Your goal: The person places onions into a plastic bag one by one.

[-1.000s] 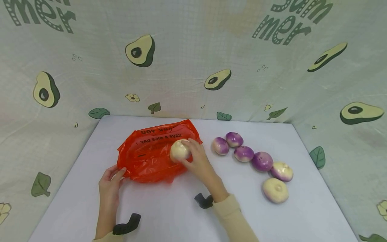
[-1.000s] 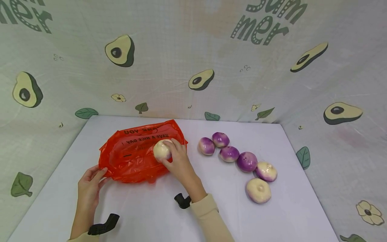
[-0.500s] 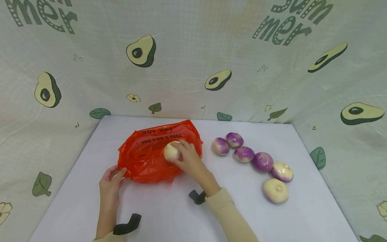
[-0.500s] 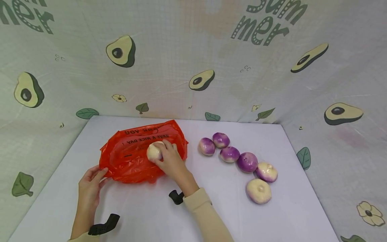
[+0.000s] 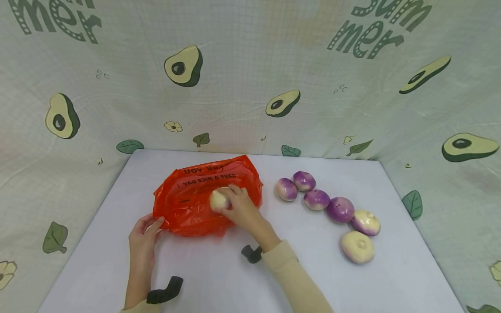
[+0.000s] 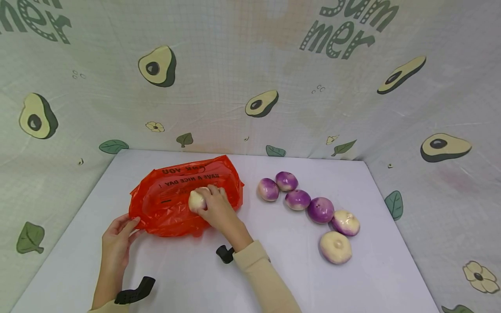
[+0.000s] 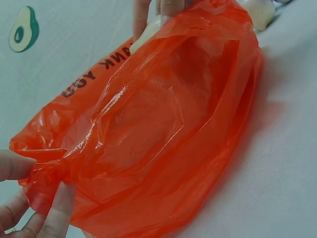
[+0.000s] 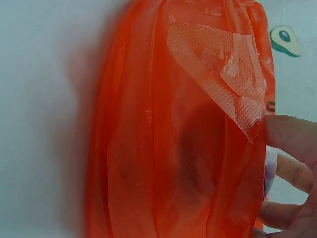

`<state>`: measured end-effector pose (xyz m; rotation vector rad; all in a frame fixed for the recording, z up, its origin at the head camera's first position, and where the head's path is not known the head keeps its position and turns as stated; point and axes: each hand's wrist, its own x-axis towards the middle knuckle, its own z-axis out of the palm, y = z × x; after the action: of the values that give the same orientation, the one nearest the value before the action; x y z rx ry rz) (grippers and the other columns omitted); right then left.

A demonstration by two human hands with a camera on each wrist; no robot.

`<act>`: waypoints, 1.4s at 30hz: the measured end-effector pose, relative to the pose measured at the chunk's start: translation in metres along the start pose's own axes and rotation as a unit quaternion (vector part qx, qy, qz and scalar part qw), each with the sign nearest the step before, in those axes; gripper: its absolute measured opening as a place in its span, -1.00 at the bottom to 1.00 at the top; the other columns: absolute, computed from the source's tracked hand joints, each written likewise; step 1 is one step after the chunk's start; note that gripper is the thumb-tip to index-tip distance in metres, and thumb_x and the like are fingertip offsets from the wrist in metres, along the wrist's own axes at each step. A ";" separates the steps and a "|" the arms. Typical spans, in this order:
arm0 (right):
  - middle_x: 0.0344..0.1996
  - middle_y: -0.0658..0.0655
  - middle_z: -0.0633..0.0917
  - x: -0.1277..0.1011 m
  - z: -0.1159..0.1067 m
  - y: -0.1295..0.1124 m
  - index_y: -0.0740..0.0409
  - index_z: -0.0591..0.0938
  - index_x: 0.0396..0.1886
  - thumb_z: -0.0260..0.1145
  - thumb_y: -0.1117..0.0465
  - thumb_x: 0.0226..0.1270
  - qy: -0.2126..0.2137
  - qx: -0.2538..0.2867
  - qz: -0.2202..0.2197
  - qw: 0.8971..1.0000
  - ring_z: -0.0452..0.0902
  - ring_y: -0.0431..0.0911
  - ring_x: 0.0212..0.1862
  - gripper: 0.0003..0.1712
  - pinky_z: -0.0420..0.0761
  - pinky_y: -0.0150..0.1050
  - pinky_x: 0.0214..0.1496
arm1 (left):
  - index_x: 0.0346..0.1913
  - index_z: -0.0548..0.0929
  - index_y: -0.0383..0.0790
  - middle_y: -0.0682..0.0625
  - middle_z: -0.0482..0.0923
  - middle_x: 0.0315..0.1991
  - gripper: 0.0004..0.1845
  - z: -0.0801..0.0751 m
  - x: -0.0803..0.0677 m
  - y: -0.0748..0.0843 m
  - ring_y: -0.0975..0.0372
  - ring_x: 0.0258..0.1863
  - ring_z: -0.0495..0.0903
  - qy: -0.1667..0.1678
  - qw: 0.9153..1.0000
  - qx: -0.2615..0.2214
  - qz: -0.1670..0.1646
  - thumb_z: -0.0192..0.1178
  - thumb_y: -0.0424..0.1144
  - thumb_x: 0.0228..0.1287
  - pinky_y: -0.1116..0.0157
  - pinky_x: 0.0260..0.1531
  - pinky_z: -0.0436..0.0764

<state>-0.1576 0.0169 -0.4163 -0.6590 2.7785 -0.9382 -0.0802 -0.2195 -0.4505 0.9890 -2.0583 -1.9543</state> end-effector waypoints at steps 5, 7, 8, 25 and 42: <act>0.23 0.07 0.39 0.002 0.000 -0.002 -0.12 0.39 0.27 0.34 0.02 0.18 -0.006 0.002 0.015 1.000 0.26 -0.06 0.11 -0.36 0.58 -0.21 0.01 | 0.21 0.38 -0.04 0.14 0.38 0.06 -0.46 0.000 -0.001 0.001 0.38 -0.11 0.49 -0.004 1.000 0.004 -0.002 0.16 0.07 0.21 0.55 -0.14 0.55; 0.22 0.08 0.39 0.003 0.000 -0.003 -0.10 0.40 0.27 0.34 0.04 0.19 -0.009 0.005 0.020 1.000 0.25 -0.06 0.11 -0.38 0.57 -0.21 0.00 | 0.21 0.38 -0.04 0.14 0.38 0.06 -0.46 0.000 -0.002 0.001 0.39 -0.12 0.49 -0.007 1.000 0.001 -0.001 0.16 0.07 0.21 0.56 -0.14 0.55; 0.21 0.08 0.39 0.003 0.000 -0.003 -0.10 0.41 0.26 0.34 0.04 0.19 -0.012 0.005 0.023 1.000 0.25 -0.06 0.12 -0.38 0.56 -0.20 0.01 | 0.21 0.38 -0.04 0.14 0.38 0.05 -0.46 0.000 -0.001 0.001 0.39 -0.13 0.49 -0.008 1.000 -0.002 -0.001 0.17 0.07 0.21 0.56 -0.14 0.55; 0.01 0.12 0.47 0.008 0.006 0.000 0.05 0.57 0.07 0.30 0.09 0.23 -0.044 -0.050 0.043 0.997 0.29 -0.04 0.05 -0.59 0.51 -0.25 0.05 | 0.18 0.44 -0.03 0.08 0.44 0.06 -0.41 -0.002 0.014 -0.021 0.38 -0.17 0.55 -0.012 0.999 -0.023 0.027 0.24 0.13 0.11 0.57 -0.24 0.57; -0.04 0.02 0.57 -0.003 -0.011 -0.001 0.01 0.56 0.08 0.20 0.07 0.32 0.001 -0.016 0.029 0.999 0.36 -0.05 0.16 -0.64 0.52 -0.17 0.17 | 0.19 0.44 0.04 0.04 0.42 0.15 -0.34 -0.009 0.060 -0.070 0.30 -0.10 0.56 -0.011 0.998 -0.045 0.032 0.29 0.18 0.01 0.55 -0.26 0.59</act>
<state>-0.1574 0.0237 -0.4071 -0.5795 2.8026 -0.8866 -0.0974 -0.2554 -0.5341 0.8751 -1.9680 -2.0156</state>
